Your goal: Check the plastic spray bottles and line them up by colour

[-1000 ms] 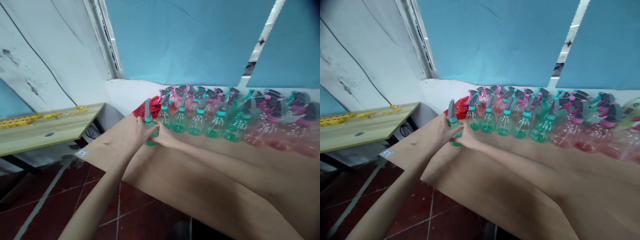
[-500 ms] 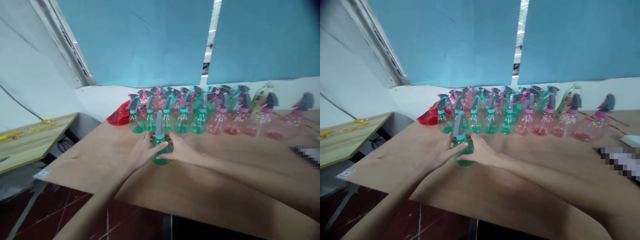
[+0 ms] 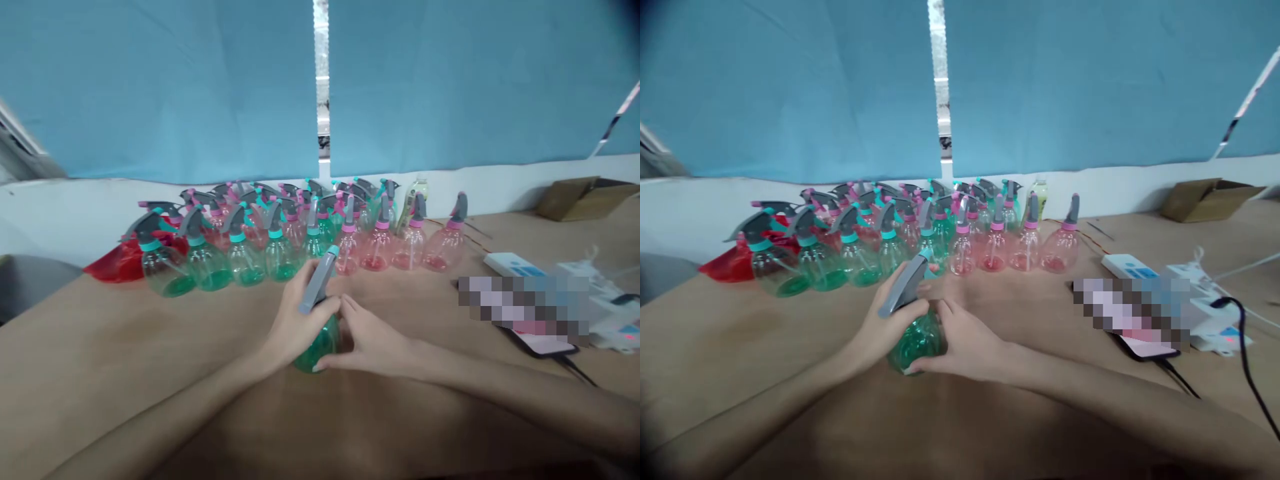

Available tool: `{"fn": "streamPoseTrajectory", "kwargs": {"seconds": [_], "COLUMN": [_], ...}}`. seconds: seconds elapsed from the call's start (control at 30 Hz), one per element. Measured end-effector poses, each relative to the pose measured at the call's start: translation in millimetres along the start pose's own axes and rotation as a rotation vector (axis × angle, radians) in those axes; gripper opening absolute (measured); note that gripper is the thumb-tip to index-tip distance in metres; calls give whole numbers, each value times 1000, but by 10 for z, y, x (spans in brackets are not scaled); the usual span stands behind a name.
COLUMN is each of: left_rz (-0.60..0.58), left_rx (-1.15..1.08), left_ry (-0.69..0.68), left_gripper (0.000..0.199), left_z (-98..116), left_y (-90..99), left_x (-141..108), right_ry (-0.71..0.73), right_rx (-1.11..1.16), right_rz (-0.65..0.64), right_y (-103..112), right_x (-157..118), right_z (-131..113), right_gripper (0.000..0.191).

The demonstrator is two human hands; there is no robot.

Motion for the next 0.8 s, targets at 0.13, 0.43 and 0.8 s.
{"fn": "streamPoseTrajectory", "kwargs": {"seconds": [0.13, 0.43, 0.8], "left_rz": [-12, -8, 27], "left_rx": [-76, -39, 64], "left_ry": [-5, -4, 3], "left_gripper": [44, 26, 26], "left_z": [11, -65, -117], "left_y": [-93, -50, -1], "left_x": [94, 335, 430], "right_ry": [-48, -34, 54], "right_rx": [101, 50, -286], "right_rz": [-12, -90, -51], "right_y": [44, 82, 200], "right_x": [-64, 35, -100], "right_z": [119, 444, 916], "right_gripper": [68, 77, 72]}}
Point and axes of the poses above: each hand's wrist, its own x-axis towards the middle knuckle, its own y-axis out of the back of the hand, z = x × y, the point moved 4 cm from there along x, towards the middle knuckle, and after that the axes turned 9 degrees about y, right-handed, at the moved point
